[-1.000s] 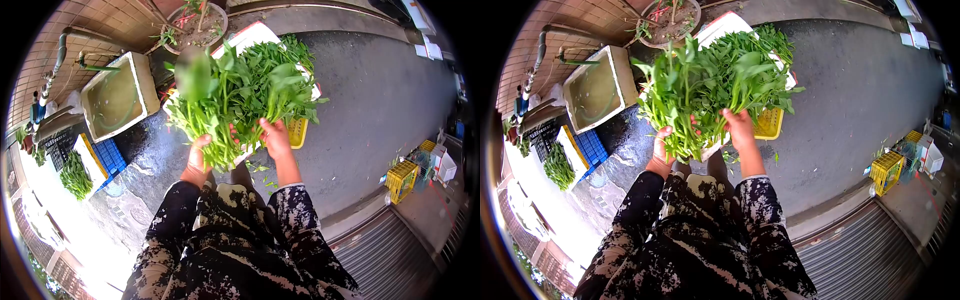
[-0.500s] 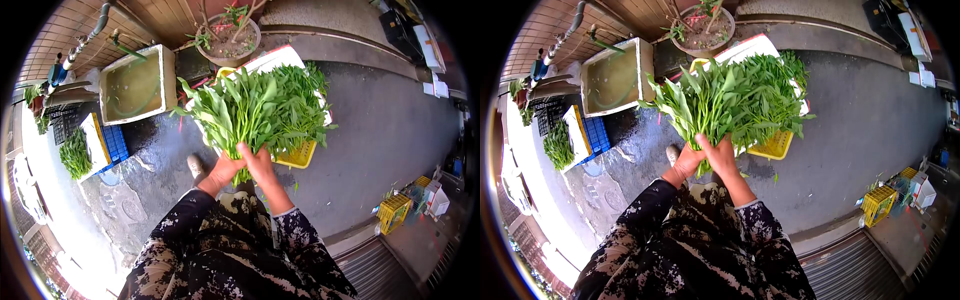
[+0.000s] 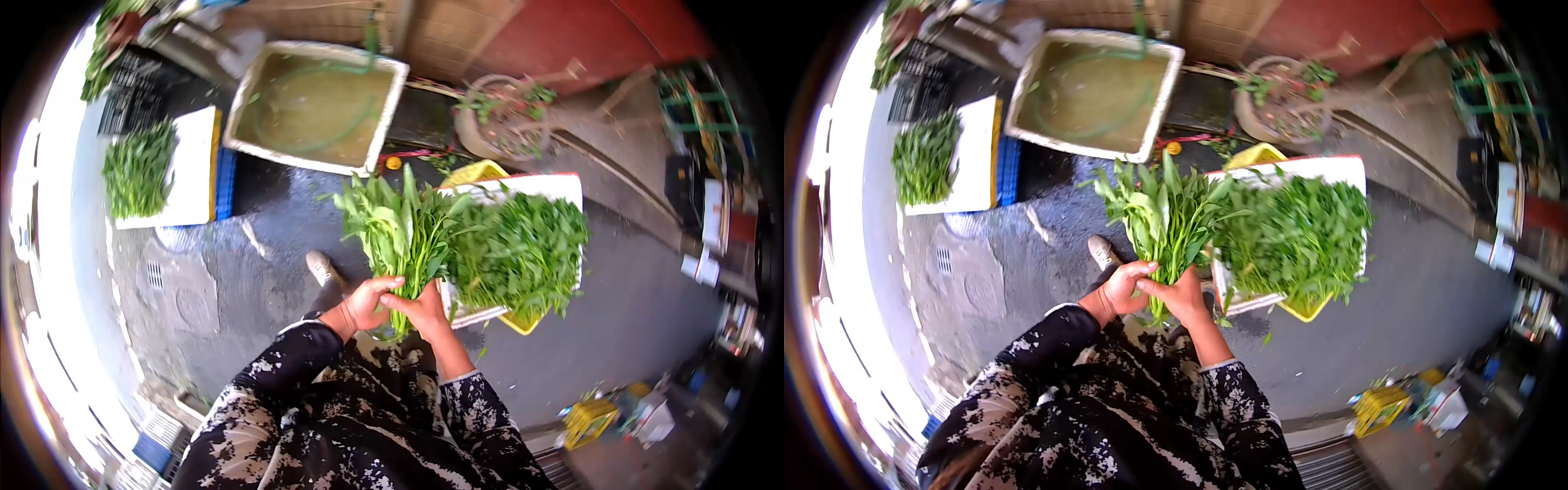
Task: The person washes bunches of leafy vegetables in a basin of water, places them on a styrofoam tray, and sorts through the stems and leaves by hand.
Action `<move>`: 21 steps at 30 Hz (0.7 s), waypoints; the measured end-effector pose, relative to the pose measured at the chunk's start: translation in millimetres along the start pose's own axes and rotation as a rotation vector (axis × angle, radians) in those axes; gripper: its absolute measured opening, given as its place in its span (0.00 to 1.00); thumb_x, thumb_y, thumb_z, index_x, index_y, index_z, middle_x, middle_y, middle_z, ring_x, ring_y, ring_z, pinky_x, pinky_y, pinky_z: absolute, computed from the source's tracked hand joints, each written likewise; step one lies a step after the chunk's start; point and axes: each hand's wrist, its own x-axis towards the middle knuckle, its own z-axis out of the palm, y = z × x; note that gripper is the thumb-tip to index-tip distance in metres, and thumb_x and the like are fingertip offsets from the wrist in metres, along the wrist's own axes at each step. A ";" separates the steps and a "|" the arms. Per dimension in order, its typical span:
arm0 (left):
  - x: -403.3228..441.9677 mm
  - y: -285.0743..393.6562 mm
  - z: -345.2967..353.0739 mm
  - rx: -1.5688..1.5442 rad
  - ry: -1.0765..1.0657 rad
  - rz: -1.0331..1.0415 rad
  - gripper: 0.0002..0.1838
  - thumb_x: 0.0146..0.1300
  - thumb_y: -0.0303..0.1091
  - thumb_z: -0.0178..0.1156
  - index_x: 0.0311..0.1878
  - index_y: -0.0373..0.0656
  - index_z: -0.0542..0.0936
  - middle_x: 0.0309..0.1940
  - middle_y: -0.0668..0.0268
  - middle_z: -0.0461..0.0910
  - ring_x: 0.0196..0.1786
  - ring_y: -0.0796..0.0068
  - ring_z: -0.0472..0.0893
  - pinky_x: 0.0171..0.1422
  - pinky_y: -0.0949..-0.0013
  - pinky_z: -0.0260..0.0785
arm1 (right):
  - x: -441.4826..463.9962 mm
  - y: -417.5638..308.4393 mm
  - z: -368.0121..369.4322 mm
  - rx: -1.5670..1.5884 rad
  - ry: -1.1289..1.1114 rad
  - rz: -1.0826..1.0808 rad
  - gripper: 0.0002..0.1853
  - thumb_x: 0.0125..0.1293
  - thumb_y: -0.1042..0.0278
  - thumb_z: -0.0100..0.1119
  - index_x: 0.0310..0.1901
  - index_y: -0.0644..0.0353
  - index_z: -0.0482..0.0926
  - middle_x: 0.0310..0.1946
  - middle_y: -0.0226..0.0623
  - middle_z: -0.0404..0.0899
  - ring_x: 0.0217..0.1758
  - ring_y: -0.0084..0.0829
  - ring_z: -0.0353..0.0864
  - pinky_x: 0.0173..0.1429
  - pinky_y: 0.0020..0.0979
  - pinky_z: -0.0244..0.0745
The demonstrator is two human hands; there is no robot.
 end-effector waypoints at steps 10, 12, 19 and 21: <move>-65.1 187.6 -17.7 0.093 0.120 0.500 0.32 0.57 0.34 0.56 0.63 0.38 0.57 0.54 0.63 0.68 0.56 0.71 0.67 0.60 0.68 0.57 | 158.8 -73.6 137.9 0.221 -0.130 0.209 0.25 0.47 0.74 0.64 0.49 0.64 0.70 0.41 0.38 0.76 0.43 0.31 0.76 0.46 0.30 0.73; -63.0 211.3 -34.0 0.143 0.213 0.722 0.33 0.58 0.28 0.52 0.66 0.36 0.51 0.59 0.59 0.63 0.61 0.69 0.63 0.62 0.67 0.57 | 206.1 -79.5 146.2 0.357 -0.181 0.241 0.22 0.52 0.69 0.60 0.49 0.64 0.70 0.40 0.37 0.77 0.41 0.31 0.77 0.44 0.31 0.75; -105.9 159.5 -231.7 -0.092 0.951 0.688 0.21 0.56 0.27 0.52 0.55 0.39 0.70 0.56 0.63 0.69 0.60 0.70 0.67 0.58 0.66 0.63 | 419.0 36.5 155.5 0.470 -0.189 0.271 0.19 0.56 0.63 0.60 0.47 0.63 0.72 0.37 0.39 0.76 0.40 0.35 0.78 0.44 0.41 0.76; -107.0 120.0 -294.9 -0.090 1.113 0.492 0.21 0.57 0.30 0.53 0.55 0.39 0.70 0.56 0.63 0.69 0.58 0.72 0.68 0.55 0.65 0.66 | 466.4 79.0 162.3 0.162 -0.016 0.284 0.20 0.55 0.65 0.60 0.49 0.61 0.71 0.40 0.35 0.76 0.45 0.36 0.76 0.45 0.39 0.76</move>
